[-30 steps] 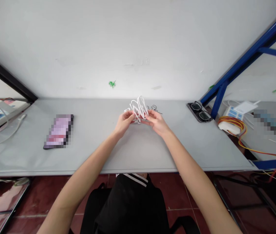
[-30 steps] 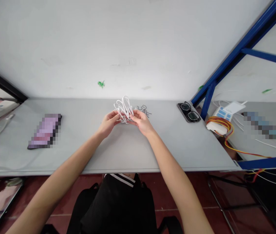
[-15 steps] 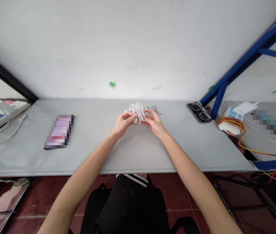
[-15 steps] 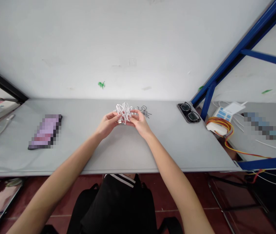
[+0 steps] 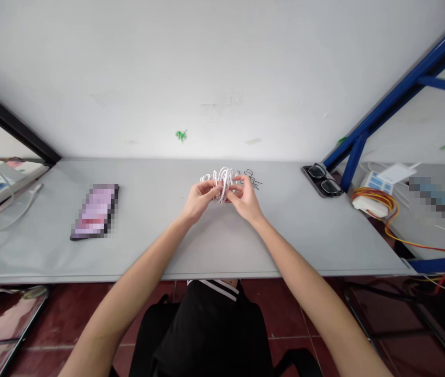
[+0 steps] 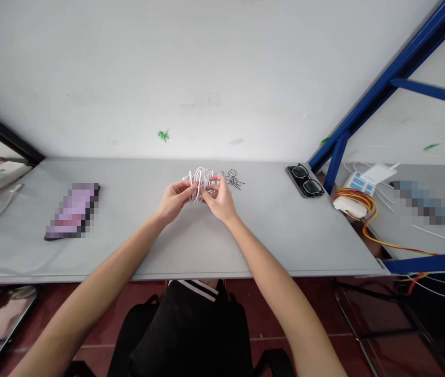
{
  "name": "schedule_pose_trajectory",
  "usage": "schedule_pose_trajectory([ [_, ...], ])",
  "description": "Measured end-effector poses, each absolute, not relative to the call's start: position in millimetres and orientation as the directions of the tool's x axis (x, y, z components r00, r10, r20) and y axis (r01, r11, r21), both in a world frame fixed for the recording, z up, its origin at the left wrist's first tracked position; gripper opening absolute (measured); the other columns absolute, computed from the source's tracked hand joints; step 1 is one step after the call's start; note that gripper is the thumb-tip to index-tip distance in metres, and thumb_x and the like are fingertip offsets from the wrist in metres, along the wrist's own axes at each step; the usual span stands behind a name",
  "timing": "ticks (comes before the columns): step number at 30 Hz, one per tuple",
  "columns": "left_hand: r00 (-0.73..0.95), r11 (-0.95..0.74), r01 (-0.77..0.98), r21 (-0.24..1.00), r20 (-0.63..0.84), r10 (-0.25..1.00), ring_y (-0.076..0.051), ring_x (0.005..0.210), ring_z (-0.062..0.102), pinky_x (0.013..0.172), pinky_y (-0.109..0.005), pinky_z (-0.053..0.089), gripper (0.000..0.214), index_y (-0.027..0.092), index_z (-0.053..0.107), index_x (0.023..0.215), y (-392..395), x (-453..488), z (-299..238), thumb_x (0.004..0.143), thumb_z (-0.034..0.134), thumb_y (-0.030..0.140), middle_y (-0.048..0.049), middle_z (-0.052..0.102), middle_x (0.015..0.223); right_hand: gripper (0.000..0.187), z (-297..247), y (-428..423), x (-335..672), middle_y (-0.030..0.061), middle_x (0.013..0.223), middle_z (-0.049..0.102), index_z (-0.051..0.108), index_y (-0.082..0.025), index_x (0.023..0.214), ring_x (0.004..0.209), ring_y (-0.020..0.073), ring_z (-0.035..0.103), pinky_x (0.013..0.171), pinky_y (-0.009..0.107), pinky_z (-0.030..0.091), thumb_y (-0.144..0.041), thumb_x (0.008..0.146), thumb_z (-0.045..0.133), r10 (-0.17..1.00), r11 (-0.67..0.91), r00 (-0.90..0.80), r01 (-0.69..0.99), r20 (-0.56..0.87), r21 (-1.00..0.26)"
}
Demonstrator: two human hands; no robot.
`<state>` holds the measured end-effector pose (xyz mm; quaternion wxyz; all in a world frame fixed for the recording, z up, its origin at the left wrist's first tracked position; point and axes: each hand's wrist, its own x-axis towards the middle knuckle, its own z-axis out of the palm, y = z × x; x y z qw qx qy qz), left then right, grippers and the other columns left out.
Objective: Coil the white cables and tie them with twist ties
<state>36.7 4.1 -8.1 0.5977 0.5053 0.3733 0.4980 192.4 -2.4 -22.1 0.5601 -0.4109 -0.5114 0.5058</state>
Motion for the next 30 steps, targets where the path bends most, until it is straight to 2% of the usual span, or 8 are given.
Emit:
schedule_pose_trajectory([
  [2, 0.229, 0.008, -0.24, 0.971, 0.049, 0.972, -0.013, 0.07, 0.06, 0.071, -0.029, 0.047, 0.03, 0.017, 0.071, 0.082, 3.7, 37.3, -8.3, 0.072, 0.077, 0.044, -0.0021, 0.067, 0.076, 0.039, -21.1, -4.6, 192.3, -0.0028, 0.09, 0.07, 0.048, -0.029, 0.102, 0.058, 0.0124, 0.066, 0.059, 0.027, 0.055, -0.033, 0.073, 0.074, 0.98, 0.197, -0.013, -0.093, 0.199, -0.976],
  [5, 0.228, 0.005, -0.25, 0.968, 0.053, 0.972, -0.012, 0.066, 0.058, 0.067, -0.027, 0.046, 0.031, 0.017, 0.07, 0.081, 2.1, 38.4, -6.6, 0.071, 0.078, 0.045, -0.0012, 0.065, 0.072, 0.025, -19.3, -6.1, 192.8, -0.0002, 0.096, 0.07, 0.055, -0.027, 0.096, 0.06, 0.013, 0.067, 0.058, 0.027, 0.052, -0.03, 0.076, 0.069, 0.97, 0.245, -0.018, 0.015, 0.244, -0.97],
  [8, 0.235, 0.008, -0.255, 0.967, 0.054, 0.971, -0.011, 0.064, 0.056, 0.066, -0.027, 0.044, 0.031, 0.017, 0.07, 0.079, 0.9, 39.5, -5.5, 0.07, 0.078, 0.046, -0.0005, 0.064, 0.069, 0.011, -18.3, -5.4, 193.0, 0.0014, 0.092, 0.07, 0.063, -0.024, 0.089, 0.067, 0.0158, 0.067, 0.063, 0.029, 0.052, -0.026, 0.078, 0.064, 0.964, 0.264, -0.061, 0.094, 0.259, -0.96],
  [12, 0.236, 0.027, -0.269, 0.963, 0.039, 0.971, -0.011, 0.065, 0.056, 0.068, -0.029, 0.043, 0.03, 0.017, 0.07, 0.079, 0.4, 40.2, -5.7, 0.07, 0.079, 0.044, -0.0005, 0.065, 0.071, 0.011, -19.3, -4.4, 192.4, 0.0009, 0.085, 0.07, 0.065, -0.024, 0.088, 0.069, 0.0173, 0.066, 0.065, 0.031, 0.051, -0.023, 0.078, 0.062, 0.959, 0.283, -0.066, 0.14, 0.277, -0.949],
  [18, 0.182, -0.003, -0.252, 0.968, 0.05, 0.982, -0.011, 0.067, 0.056, 0.069, -0.028, 0.044, 0.032, 0.015, 0.071, 0.08, -1.4, 40.1, -3.4, 0.069, 0.08, 0.044, -0.0016, 0.066, 0.074, 0.01, -22.4, -2.0, 192.9, 0.0015, 0.084, 0.071, 0.061, -0.024, 0.09, 0.07, 0.0173, 0.065, 0.067, 0.032, 0.051, -0.029, 0.082, 0.062, 0.946, 0.319, -0.101, 0.101, 0.309, -0.942],
  [21, 0.157, -0.012, -0.26, 0.965, 0.054, 0.986, -0.011, 0.068, 0.058, 0.068, -0.027, 0.046, 0.034, 0.015, 0.071, 0.08, -0.9, 39.6, -3.2, 0.068, 0.08, 0.045, -0.0027, 0.067, 0.076, 0.018, -22.9, 1.8, 193.8, 0.001, 0.075, 0.069, 0.056, -0.024, 0.089, 0.063, 0.0173, 0.064, 0.062, 0.033, 0.053, -0.039, 0.082, 0.064, 0.962, 0.253, -0.102, -0.019, 0.254, -0.967],
  [24, 0.162, 0.005, -0.299, 0.954, 0.046, 0.986, -0.011, 0.068, 0.06, 0.067, -0.026, 0.048, 0.035, 0.015, 0.07, 0.081, 0.8, 38.8, -3.8, 0.067, 0.081, 0.046, -0.003, 0.068, 0.076, 0.029, -21.7, 4.8, 194.8, 0.0029, 0.081, 0.071, 0.057, -0.023, 0.085, 0.069, 0.0192, 0.067, 0.065, 0.036, 0.057, -0.048, 0.076, 0.07, 0.979, 0.158, -0.106, -0.145, 0.174, -0.977],
  [30, 0.146, 0.048, -0.389, 0.92, 0.01, 0.989, -0.011, 0.069, 0.063, 0.07, -0.026, 0.052, 0.037, 0.015, 0.069, 0.08, 2.3, 37.7, -0.7, 0.061, 0.085, 0.044, -0.0022, 0.069, 0.076, 0.039, -19.5, 5.9, 195.9, 0.005, 0.092, 0.071, 0.062, -0.021, 0.084, 0.075, 0.0193, 0.068, 0.073, 0.037, 0.058, -0.054, 0.068, 0.076, 0.993, 0.099, -0.047, -0.194, 0.11, -0.976],
])
